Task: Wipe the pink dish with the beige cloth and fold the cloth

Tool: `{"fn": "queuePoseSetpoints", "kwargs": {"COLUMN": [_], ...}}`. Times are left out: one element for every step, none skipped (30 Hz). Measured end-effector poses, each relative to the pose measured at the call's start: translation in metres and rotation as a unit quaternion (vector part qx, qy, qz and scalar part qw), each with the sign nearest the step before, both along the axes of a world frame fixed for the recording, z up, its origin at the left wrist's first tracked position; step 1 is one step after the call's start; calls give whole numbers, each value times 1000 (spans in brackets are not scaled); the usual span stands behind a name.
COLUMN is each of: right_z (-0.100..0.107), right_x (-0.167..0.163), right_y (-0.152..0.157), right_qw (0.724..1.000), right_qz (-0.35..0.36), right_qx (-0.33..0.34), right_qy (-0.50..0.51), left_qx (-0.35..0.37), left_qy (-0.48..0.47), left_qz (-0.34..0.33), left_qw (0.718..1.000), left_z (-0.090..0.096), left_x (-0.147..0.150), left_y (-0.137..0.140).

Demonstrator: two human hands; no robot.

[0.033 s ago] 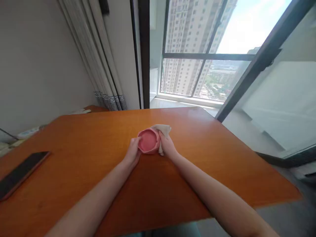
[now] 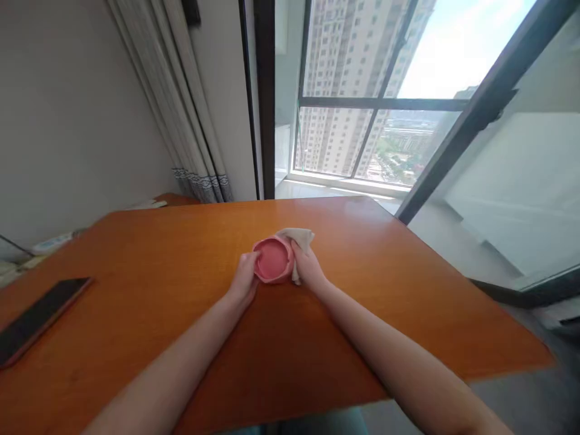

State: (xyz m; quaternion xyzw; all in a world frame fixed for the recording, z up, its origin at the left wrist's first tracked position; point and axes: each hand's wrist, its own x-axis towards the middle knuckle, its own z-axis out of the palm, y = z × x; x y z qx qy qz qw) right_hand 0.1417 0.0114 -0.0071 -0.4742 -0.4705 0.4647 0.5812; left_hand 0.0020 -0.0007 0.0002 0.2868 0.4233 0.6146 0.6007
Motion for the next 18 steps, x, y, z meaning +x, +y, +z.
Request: {"fn": "queuePoseSetpoints", "kwargs": {"right_z": [0, 0, -1, -2, -2, -3, -4, -4, -4, -3, -2, 0, 2, 4, 6, 7, 9, 9], "right_x": [-1, -2, -3, -5, -6, -8, -9, -9, -9, -8, -7, -5, -3, -2, 0, 1, 1, 0], "right_y": [0, 1, 1, 1, 0, 0, 0, -1, -2, -3, -3, -4, -4, -5, -5, -5, -5, -6], "right_qw": [1000, 1000, 999, 999, 998, 997, 997, 997, 998, 998, 998, 999, 998, 998, 997, 996, 996, 995], "right_qz": [12, 23, 32, 44, 52, 57, 58, 55, 48, 38, 29, 20, 14, 11, 11, 12, 14, 18], "right_qx": [7, 14, 20, 28, 35, 40, 40, 38, 35, 34, 34, 35, 40, 48, 57, 65, 70, 71], "right_qy": [-2, -4, -7, -9, -11, -15, -20, -26, -31, -34, -36, -36, -37, -40, -46, -53, -61, -67], "left_qx": [6, 11, 16, 24, 30, 33, 32, 29, 26, 24, 19, 10, -1, -11, -19, -26, -30, -26], "left_qy": [-9, -21, -34, -51, -69, -85, -97, -105, -108, -106, -100, -91, -78, -64, -49, -34, -24, -18], "left_qz": [30, 53, 68, 81, 81, 74, 65, 56, 50, 46, 45, 41, 36, 32, 30, 34, 44, 59], "left_qw": [999, 998, 997, 995, 994, 993, 993, 992, 993, 993, 994, 995, 996, 997, 998, 998, 998, 998], "left_z": [0, 1, 2, 4, 5, 7, 9, 10, 10, 10, 9, 8, 6, 3, 1, -1, -2, -2], "left_x": [2, 3, 4, 5, 5, 5, 4, 4, 3, 2, 2, 2, 1, 1, 1, 1, 1, 1], "left_y": [-1, -1, -2, -2, -2, -2, -2, -1, -1, 0, 0, 1, 1, 2, 2, 2, 3, 3]}}
